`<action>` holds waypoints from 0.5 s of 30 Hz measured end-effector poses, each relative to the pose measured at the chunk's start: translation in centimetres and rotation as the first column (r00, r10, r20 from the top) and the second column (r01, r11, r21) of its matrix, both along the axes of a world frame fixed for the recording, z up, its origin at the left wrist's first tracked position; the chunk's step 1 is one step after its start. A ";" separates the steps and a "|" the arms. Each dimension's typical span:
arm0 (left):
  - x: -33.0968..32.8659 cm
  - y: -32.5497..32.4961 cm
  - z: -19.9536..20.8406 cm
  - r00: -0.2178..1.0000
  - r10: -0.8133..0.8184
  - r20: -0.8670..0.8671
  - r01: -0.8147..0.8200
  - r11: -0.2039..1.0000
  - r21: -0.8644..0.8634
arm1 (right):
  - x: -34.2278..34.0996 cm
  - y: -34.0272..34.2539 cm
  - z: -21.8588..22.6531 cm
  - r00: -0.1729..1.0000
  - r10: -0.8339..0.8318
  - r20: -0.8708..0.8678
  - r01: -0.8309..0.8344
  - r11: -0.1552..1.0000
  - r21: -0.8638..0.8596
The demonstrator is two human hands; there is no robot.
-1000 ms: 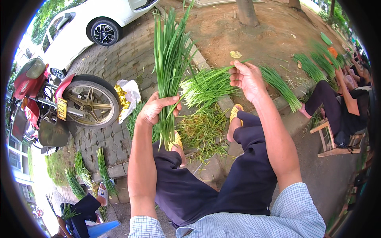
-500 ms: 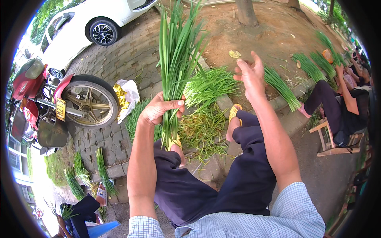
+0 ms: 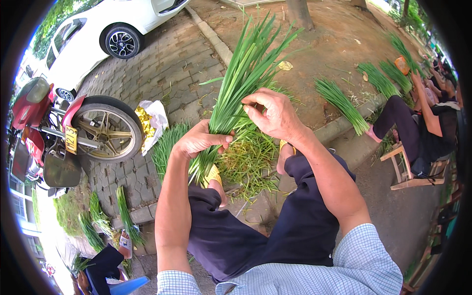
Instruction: The person sorts through a bundle of green chives by hand, identifying and removing yellowed or damaged leaves before placing the bundle onto a pile.
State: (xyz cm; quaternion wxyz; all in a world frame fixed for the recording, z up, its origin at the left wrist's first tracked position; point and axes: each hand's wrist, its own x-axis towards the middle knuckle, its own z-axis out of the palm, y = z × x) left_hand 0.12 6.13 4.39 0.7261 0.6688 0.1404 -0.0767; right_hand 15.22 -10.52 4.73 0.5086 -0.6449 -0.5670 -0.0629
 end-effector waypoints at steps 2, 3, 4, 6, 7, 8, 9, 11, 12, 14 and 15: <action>0.1 -0.2 0.1 1.000 0.000 -0.013 0.000 1.000 0.012 | 0.0 0.0 -0.2 1.000 -0.007 0.004 0.007 1.000 -0.013; 0.1 -0.2 0.1 1.000 -0.003 -0.009 0.003 1.000 0.014 | 0.0 0.0 -0.1 1.000 -0.003 -0.009 0.003 1.000 -0.030; 0.0 -0.2 0.0 1.000 -0.007 -0.005 0.007 1.000 0.015 | -0.1 0.0 0.1 1.000 0.001 -0.022 -0.002 0.999 -0.048; 0.0 -0.1 -0.1 1.000 -0.016 -0.002 0.016 1.000 0.022 | -0.1 -0.1 0.1 1.000 0.008 -0.013 -0.009 0.997 -0.077; -0.1 -0.1 -0.2 1.000 -0.022 -0.002 0.022 0.999 0.026 | 0.0 -0.1 0.0 1.000 0.012 0.009 -0.011 0.996 -0.090; -0.1 -0.1 -0.1 1.000 -0.027 -0.003 0.027 0.999 0.031 | 0.2 -0.2 -0.1 0.999 0.016 0.031 -0.013 0.995 -0.102; -0.1 0.0 -0.1 1.000 -0.027 -0.014 0.028 0.999 0.036 | 0.3 -0.2 -0.3 0.999 0.015 0.046 -0.010 0.993 -0.114; -0.1 0.0 -0.1 0.999 -0.027 -0.037 0.028 0.999 0.045 | 0.6 -0.3 -0.5 0.997 0.014 0.078 -0.003 0.990 -0.139; -0.2 0.1 -0.1 0.999 -0.029 -0.035 0.030 0.998 0.049 | 0.6 -0.4 -0.5 0.995 0.008 0.103 0.009 0.986 -0.165; -0.2 0.3 -0.2 0.999 -0.032 -0.031 0.034 0.998 0.059 | 0.6 -0.6 -0.4 0.988 -0.002 0.154 0.036 0.976 -0.217; -0.2 0.3 -0.2 0.999 -0.027 -0.034 0.030 0.997 0.069 | 0.7 -0.7 -0.5 0.984 0.000 0.177 0.043 0.969 -0.241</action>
